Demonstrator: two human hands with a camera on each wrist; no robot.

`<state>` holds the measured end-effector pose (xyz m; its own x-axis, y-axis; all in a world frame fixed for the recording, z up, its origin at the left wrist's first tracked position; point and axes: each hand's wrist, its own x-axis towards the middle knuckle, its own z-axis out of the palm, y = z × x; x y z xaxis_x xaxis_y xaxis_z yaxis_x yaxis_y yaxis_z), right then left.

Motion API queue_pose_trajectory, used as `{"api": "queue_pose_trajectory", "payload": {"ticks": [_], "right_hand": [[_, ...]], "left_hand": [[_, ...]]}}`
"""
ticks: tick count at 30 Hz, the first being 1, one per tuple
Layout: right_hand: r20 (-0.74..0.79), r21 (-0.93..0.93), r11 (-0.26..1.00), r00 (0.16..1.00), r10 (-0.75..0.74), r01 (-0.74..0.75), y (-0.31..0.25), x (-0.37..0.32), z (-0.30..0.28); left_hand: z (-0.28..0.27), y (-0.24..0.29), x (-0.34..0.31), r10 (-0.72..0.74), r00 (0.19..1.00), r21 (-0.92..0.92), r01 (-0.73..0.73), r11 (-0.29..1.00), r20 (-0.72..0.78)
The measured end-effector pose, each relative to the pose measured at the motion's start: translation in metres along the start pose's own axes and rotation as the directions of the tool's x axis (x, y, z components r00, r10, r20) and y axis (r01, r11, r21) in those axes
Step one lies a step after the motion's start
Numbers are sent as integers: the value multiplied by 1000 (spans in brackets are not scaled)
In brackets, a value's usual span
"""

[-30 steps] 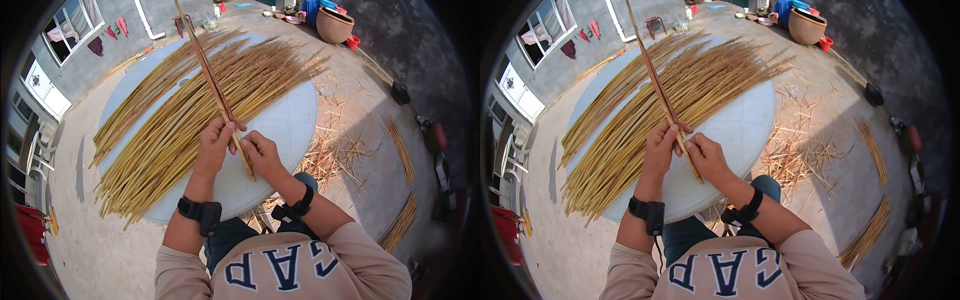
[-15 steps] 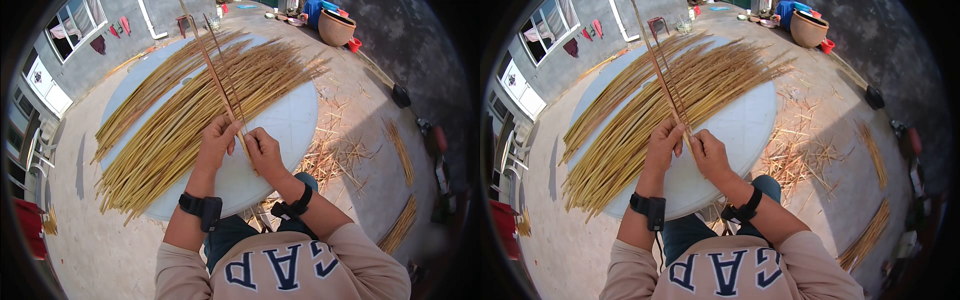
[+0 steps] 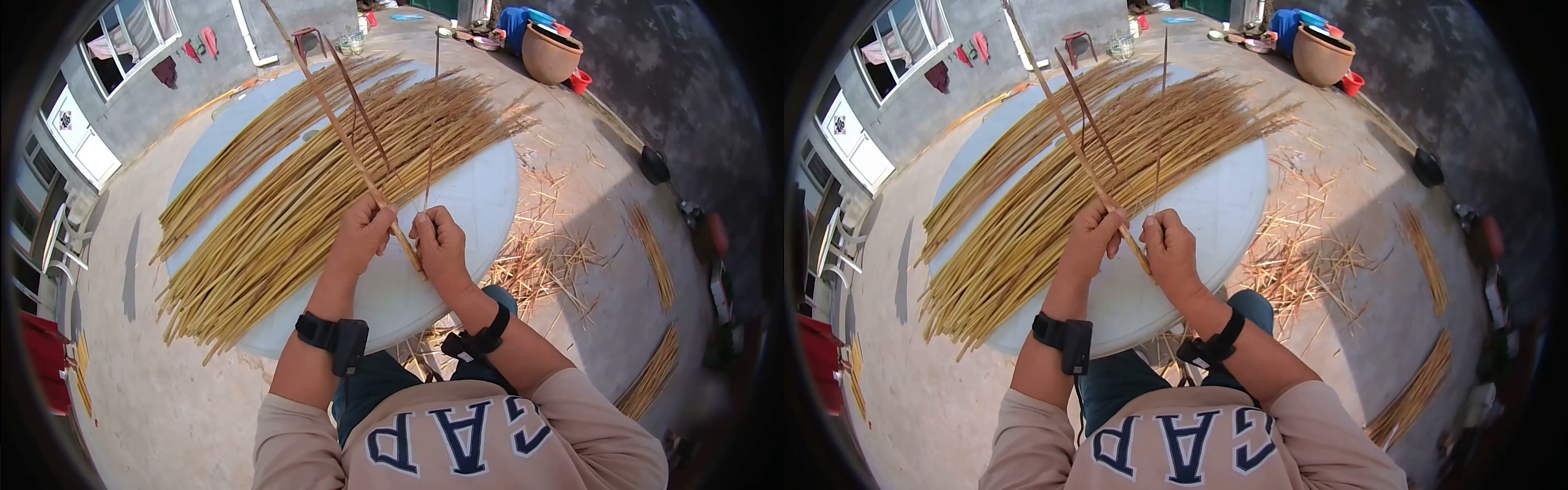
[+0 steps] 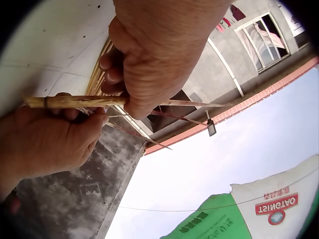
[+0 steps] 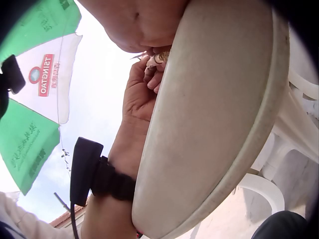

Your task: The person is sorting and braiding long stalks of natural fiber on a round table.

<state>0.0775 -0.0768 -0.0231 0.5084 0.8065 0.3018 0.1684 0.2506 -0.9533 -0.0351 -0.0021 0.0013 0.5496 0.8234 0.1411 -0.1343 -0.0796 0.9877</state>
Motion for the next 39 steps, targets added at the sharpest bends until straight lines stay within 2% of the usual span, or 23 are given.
{"api": "queue_pose_trajectory", "payload": {"ticks": [1,3,4,5,7,11,13,14,15,17,18,20,21,23,25,26,27,29,30,32,36,38,39], "right_hand": [[2,1,1000,1000,-1,1,0,2,-2],[-40,209,974,995,97,-86,-1,6,-8],[-52,310,942,987,151,-128,-1,7,-12],[-48,309,942,987,152,-130,-1,8,-15],[-143,462,882,974,178,-93,0,11,-23],[-318,544,838,933,169,34,-11,28,-62],[-474,542,817,874,103,197,-15,43,-96],[-532,587,763,839,113,269,-20,48,-112],[-503,730,605,850,157,320,-10,56,-137],[-401,895,360,830,387,264,-9,61,-160],[-406,892,364,831,381,268,-12,59,-156],[-303,871,483,876,375,95,-20,44,-132],[-205,849,528,928,310,11,-22,34,-117],[-73,644,759,980,185,-95,-39,12,-83],[78,258,961,994,80,-97,-47,-2,-61],[149,64,996,987,53,-64,-47,-7,-54],[203,49,998,979,28,-39,-48,-12,-47],[322,-128,986,945,-64,110,-48,-19,-41],[326,-128,985,943,-64,111,-44,-22,-39],[423,-272,953,906,-9,136,-33,-23,-37],[287,-243,963,957,-41,114,-31,-13,-30],[154,5,997,985,79,-81,-28,-7,-26],[150,5,997,986,75,-76,-30,-3,-24]], "left_hand": [[-2,-1,0,1,1000,0,-1,1000,-2],[-6,-2,1,3,996,-166,-18,986,-87],[-8,-1,1,2,996,-168,-18,986,-90],[-11,1,2,22,994,-215,-45,976,-108],[-14,0,3,41,991,-258,-73,963,-128],[-14,6,1,11,999,-312,-21,950,-35],[-12,9,-1,-18,1000,-313,16,949,-1],[-11,8,-2,-20,999,-320,27,947,25],[-10,8,-1,-21,998,-325,37,945,52],[-8,10,-2,-9,996,-302,36,953,92],[-7,9,-3,-1,991,-272,37,961,131],[-4,7,-1,-5,987,-274,49,960,159],[-3,6,-2,-15,983,-269,65,961,182],[-3,4,-2,-19,978,-267,75,961,207],[-4,5,-2,-20,974,-262,80,962,223],[-4,6,-2,-40,972,-235,96,967,232],[-4,7,-3,-62,969,-208,113,972,240],[-4,8,-3,-62,969,-212,115,970,240],[-4,8,-3,-59,968,-218,114,969,243],[-5,7,-4,-53,970,-227,108,968,238],[-6,8,-5,-48,957,-239,119,964,285],[-6,8,-6,-53,936,-209,132,969,348],[-5,8,-5,-60,910,-179,145,973,410]]}}
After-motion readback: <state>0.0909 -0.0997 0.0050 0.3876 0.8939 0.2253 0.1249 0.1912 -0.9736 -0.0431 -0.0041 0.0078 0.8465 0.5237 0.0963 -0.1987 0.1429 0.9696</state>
